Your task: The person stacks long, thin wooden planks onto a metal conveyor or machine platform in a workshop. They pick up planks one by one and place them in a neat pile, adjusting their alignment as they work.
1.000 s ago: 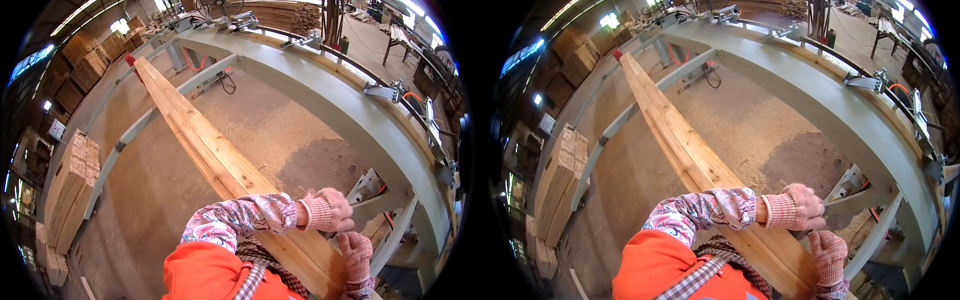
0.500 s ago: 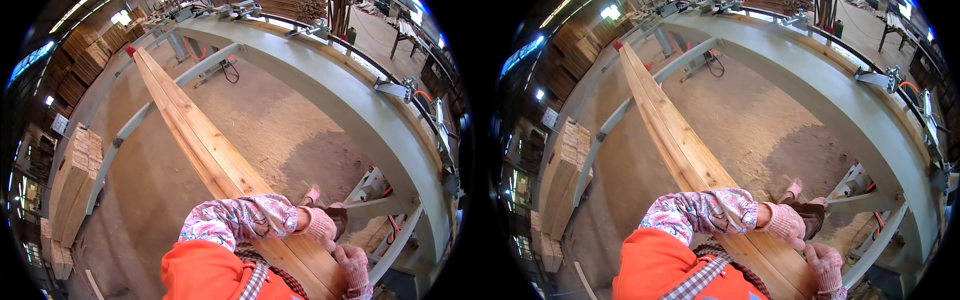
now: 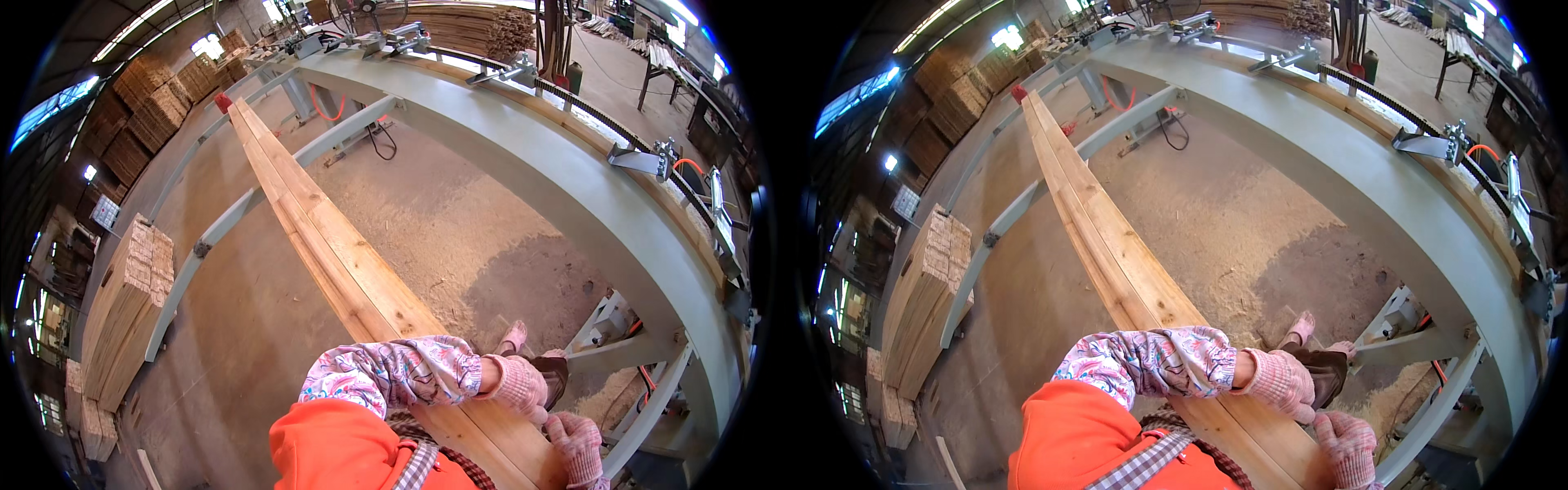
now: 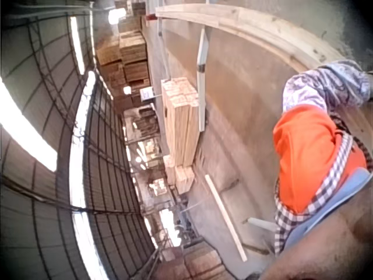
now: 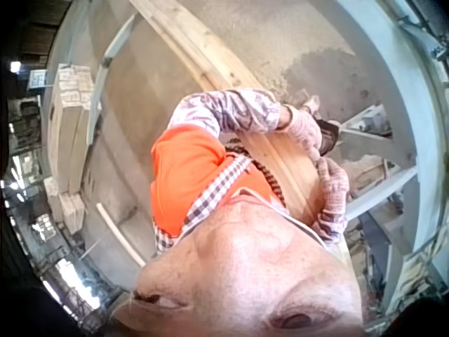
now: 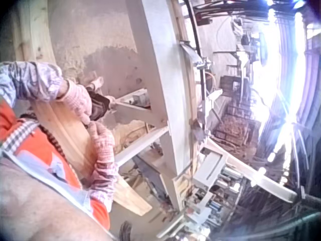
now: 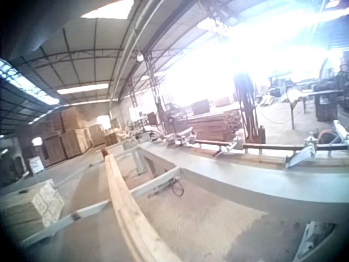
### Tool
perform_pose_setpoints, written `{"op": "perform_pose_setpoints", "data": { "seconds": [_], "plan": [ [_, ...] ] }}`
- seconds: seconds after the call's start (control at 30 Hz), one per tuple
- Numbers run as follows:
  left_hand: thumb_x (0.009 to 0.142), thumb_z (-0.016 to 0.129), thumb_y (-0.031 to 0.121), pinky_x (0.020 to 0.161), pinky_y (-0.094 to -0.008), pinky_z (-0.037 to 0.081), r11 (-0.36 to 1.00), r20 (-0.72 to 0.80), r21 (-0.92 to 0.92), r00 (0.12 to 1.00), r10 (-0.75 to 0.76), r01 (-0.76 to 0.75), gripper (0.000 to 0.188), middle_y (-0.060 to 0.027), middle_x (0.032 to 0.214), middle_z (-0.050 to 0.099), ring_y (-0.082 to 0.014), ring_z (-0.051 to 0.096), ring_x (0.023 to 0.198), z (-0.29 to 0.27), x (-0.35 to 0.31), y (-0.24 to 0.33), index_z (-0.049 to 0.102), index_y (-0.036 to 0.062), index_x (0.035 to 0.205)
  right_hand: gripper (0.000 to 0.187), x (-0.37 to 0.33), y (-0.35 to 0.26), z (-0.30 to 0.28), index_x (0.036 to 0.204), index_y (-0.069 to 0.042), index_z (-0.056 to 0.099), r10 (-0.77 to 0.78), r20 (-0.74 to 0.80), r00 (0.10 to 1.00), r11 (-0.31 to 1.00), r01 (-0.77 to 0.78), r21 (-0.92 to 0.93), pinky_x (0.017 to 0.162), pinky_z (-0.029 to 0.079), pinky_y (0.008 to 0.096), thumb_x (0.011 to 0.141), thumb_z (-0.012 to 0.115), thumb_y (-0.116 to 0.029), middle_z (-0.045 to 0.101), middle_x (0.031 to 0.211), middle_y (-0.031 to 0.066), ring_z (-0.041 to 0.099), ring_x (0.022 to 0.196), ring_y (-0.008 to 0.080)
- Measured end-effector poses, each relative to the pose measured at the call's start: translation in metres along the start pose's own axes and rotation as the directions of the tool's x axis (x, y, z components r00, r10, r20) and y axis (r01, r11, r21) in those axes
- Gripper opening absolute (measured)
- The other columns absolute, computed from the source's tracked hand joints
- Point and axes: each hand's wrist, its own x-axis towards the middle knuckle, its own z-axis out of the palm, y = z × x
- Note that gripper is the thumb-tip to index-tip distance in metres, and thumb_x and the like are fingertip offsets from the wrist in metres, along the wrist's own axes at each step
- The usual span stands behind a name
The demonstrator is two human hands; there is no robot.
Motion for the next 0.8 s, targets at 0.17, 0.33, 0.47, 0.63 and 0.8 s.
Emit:
{"op": "perform_pose_setpoints", "data": {
  "seconds": [0.17, 0.33, 0.47, 0.63, 0.8],
  "plan": [
    [0.098, 0.048, 0.047, 0.087, -0.0499, 0.053, 0.999, -0.023, 0.027, 0.999, 0.035, -0.034, 0.050, -0.0212, 0.094, 0.073, -0.0393, 0.070, 0.095, -0.001, -0.001, 0.001, 0.074, 0.0052, 0.091, 0.031, -0.002, -0.003, 0.009, 0.095, 0.000, 0.076, 0.020, -0.134, 0.991, 0.999, -0.013, 0.051, 0.064, 0.051, 0.0340, 0.094, 0.066, -0.029, 0.069, 0.070, 0.0126, 0.065, 0.064, 0.0207],
    [0.098, 0.047, 0.046, 0.086, -0.0509, 0.053, 0.997, -0.023, 0.053, 0.998, 0.056, -0.055, 0.049, -0.0212, 0.093, 0.073, -0.0401, 0.070, 0.094, -0.004, -0.001, 0.001, 0.073, 0.0053, 0.091, 0.028, -0.002, -0.008, 0.005, 0.099, -0.002, 0.077, 0.073, -0.094, 0.993, 0.997, -0.069, 0.043, 0.066, 0.052, 0.0331, 0.094, 0.066, -0.028, 0.073, 0.077, 0.0128, 0.067, 0.069, 0.0178],
    [0.099, 0.048, 0.044, 0.082, -0.0511, 0.054, 0.992, -0.043, 0.073, 0.993, 0.107, -0.104, 0.042, -0.0189, 0.089, 0.072, -0.0405, 0.070, 0.089, -0.001, 0.004, -0.004, 0.073, 0.0103, 0.091, 0.031, -0.001, 0.000, 0.005, 0.105, -0.004, 0.074, -0.007, -0.075, 0.997, 0.991, 0.016, 0.129, 0.075, 0.052, 0.0367, 0.101, 0.061, -0.031, 0.073, 0.086, 0.0144, 0.068, 0.078, 0.0253],
    [0.098, 0.050, 0.038, 0.074, -0.0519, 0.056, 0.938, -0.144, 0.193, 0.937, 0.317, -0.287, 0.032, -0.0161, 0.085, 0.071, -0.0392, 0.071, 0.082, 0.020, 0.008, -0.024, 0.071, 0.0155, 0.093, 0.033, -0.003, -0.016, -0.003, 0.103, -0.002, 0.074, -0.030, -0.028, 0.999, 0.999, 0.030, 0.028, 0.075, 0.051, 0.0360, 0.102, 0.059, -0.031, 0.072, 0.084, 0.0152, 0.067, 0.078, 0.0248],
    [0.089, 0.053, 0.044, 0.079, -0.0480, 0.056, 0.998, -0.097, -0.003, 0.993, 0.065, -0.066, 0.048, -0.0206, 0.087, 0.074, -0.0350, 0.073, 0.087, 0.008, 0.011, -0.010, 0.078, 0.0041, 0.088, 0.035, 0.002, -0.004, 0.004, 0.099, -0.002, 0.074, 0.061, -0.007, 0.998, 0.998, -0.061, 0.002, 0.074, 0.050, 0.0383, 0.102, 0.057, -0.033, 0.072, 0.084, 0.0167, 0.064, 0.076, 0.0273]
  ]
}}
